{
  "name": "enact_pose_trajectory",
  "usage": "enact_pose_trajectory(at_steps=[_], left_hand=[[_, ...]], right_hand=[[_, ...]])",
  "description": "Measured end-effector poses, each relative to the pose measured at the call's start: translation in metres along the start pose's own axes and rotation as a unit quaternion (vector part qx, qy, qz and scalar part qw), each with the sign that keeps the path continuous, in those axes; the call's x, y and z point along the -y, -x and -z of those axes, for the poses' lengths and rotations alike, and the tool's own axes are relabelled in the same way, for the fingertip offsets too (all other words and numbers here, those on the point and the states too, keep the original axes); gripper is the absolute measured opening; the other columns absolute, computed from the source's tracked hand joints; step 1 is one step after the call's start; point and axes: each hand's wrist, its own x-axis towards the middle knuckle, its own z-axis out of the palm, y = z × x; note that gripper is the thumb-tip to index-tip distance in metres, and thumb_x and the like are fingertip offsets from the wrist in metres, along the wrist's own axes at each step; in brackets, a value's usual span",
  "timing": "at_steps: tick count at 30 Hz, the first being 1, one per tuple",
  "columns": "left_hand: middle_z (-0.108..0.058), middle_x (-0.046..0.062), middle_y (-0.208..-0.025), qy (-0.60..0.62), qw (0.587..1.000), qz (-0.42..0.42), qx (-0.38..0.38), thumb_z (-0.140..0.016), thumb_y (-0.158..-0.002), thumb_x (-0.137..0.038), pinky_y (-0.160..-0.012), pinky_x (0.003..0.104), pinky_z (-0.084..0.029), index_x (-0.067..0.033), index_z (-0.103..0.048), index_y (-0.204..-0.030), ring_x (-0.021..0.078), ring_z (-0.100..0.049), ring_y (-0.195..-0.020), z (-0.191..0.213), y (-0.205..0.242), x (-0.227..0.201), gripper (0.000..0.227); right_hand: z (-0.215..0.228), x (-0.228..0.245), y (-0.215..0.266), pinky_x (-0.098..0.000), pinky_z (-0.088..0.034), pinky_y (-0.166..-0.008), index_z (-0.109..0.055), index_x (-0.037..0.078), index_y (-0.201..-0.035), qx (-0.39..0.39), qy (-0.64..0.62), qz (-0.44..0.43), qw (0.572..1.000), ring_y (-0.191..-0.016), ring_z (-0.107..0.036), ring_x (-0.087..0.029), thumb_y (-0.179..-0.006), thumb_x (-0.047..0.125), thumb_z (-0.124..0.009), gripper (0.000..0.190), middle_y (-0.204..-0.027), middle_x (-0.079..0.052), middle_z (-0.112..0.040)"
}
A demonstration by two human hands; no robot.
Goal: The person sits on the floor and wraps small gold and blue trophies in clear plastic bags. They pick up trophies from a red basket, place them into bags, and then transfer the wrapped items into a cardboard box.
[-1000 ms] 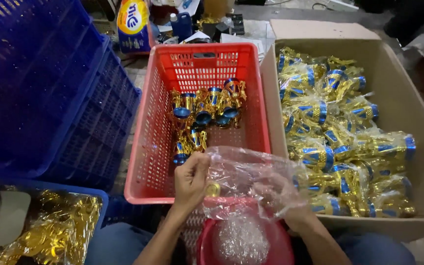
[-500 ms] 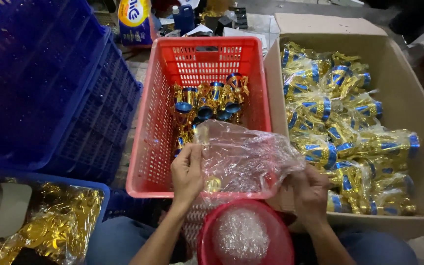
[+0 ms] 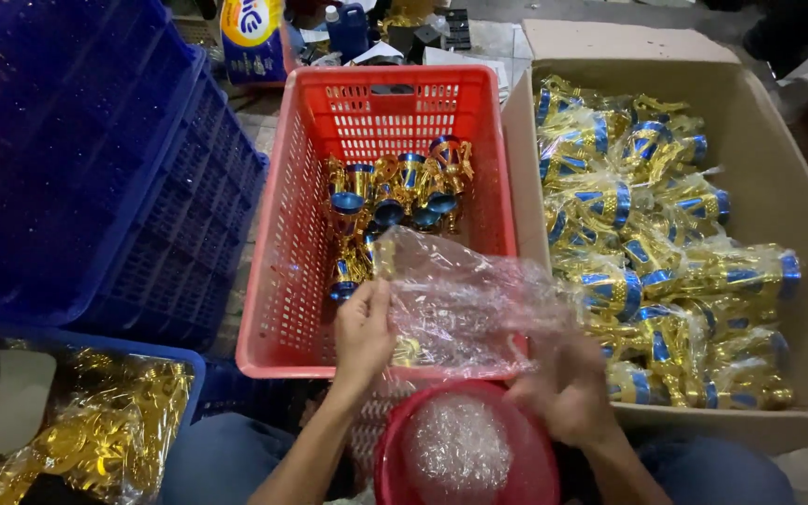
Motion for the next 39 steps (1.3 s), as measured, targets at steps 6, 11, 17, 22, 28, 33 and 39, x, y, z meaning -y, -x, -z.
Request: enact_pose_trajectory(at_steps=[6,11,17,22,28,33,39], left_hand=[[-0.055,0.002,-0.072,0.017,0.99,0.128,0.053,-0.045,-0.113,-0.027,-0.04,0.025,-0.038,-0.0099,-0.06,-0.087,0.0133,-0.046,-0.053,0.002,0.002,-0.009,0.034],[-0.044,-0.002,-0.063,0.019,0.985,0.157,0.064,-0.044,-0.115,-0.033,-0.043,0.024,-0.031,-0.0115,-0.057,-0.082,0.0109,-0.037,-0.047,0.005,-0.002,-0.005,0.041],[-0.044,-0.002,-0.058,0.016,0.98,0.178,0.091,-0.048,-0.115,-0.026,-0.036,0.021,-0.031,-0.0072,-0.061,-0.086,0.0091,-0.035,-0.04,0.01,-0.016,0.006,0.037],[-0.051,0.005,-0.07,0.114,0.974,0.184,0.07,-0.047,-0.113,-0.027,-0.038,0.028,-0.044,-0.0059,-0.061,-0.093,0.0167,-0.05,-0.048,0.008,-0.014,0.003,0.032],[-0.053,0.006,-0.098,0.149,0.98,-0.076,-0.105,-0.047,-0.097,-0.029,-0.071,0.03,-0.044,-0.0147,-0.046,-0.107,0.0177,-0.05,-0.08,-0.001,0.013,-0.006,0.018],[-0.062,0.01,-0.086,-0.189,0.838,-0.512,-0.023,-0.052,-0.089,-0.063,-0.081,0.044,-0.037,-0.0109,-0.06,-0.089,0.0267,-0.056,-0.083,-0.028,0.075,-0.004,0.053],[-0.058,0.007,-0.091,-0.408,0.8,-0.439,0.015,-0.071,-0.075,-0.027,-0.067,0.041,-0.039,-0.013,-0.057,-0.104,0.025,-0.053,-0.077,-0.039,0.063,0.03,0.035]], right_hand=[[0.003,-0.01,-0.002,-0.0347,-0.067,-0.064,-0.079,0.019,-0.087,0.122,0.225,0.187,0.948,-0.089,-0.074,-0.027,-0.075,0.014,-0.086,0.014,-0.105,-0.012,-0.075],[-0.004,0.029,-0.015,-0.0419,-0.065,-0.09,-0.074,0.007,-0.089,0.102,0.152,0.14,0.973,-0.113,-0.069,-0.029,-0.078,0.039,-0.079,0.033,-0.12,-0.016,-0.07],[0.015,-0.034,-0.001,-0.0317,-0.063,-0.055,-0.065,0.007,-0.063,0.028,0.35,0.229,0.908,-0.038,-0.056,-0.013,-0.089,0.022,-0.08,0.033,-0.049,-0.003,-0.056],[0.007,0.0,-0.01,-0.0255,-0.038,-0.035,-0.06,0.012,-0.052,-0.007,0.249,0.114,0.962,-0.035,-0.046,-0.008,-0.092,0.025,-0.072,0.044,-0.043,0.001,-0.051],[-0.008,0.012,-0.008,-0.0291,-0.049,-0.041,-0.071,0.006,-0.064,-0.091,0.159,-0.134,0.974,-0.034,-0.048,-0.013,-0.098,0.031,-0.069,0.043,-0.053,-0.005,-0.062],[-0.028,0.02,-0.007,-0.0317,-0.034,-0.043,-0.076,0.007,-0.066,-0.051,0.15,-0.213,0.964,-0.048,-0.045,-0.012,-0.099,0.03,-0.069,0.041,-0.055,-0.003,-0.06],[-0.043,0.022,-0.008,-0.0276,-0.059,-0.083,-0.087,-0.003,-0.096,0.039,0.055,-0.412,0.909,-0.085,-0.078,-0.019,-0.093,0.022,-0.069,0.031,-0.093,-0.017,-0.086]])
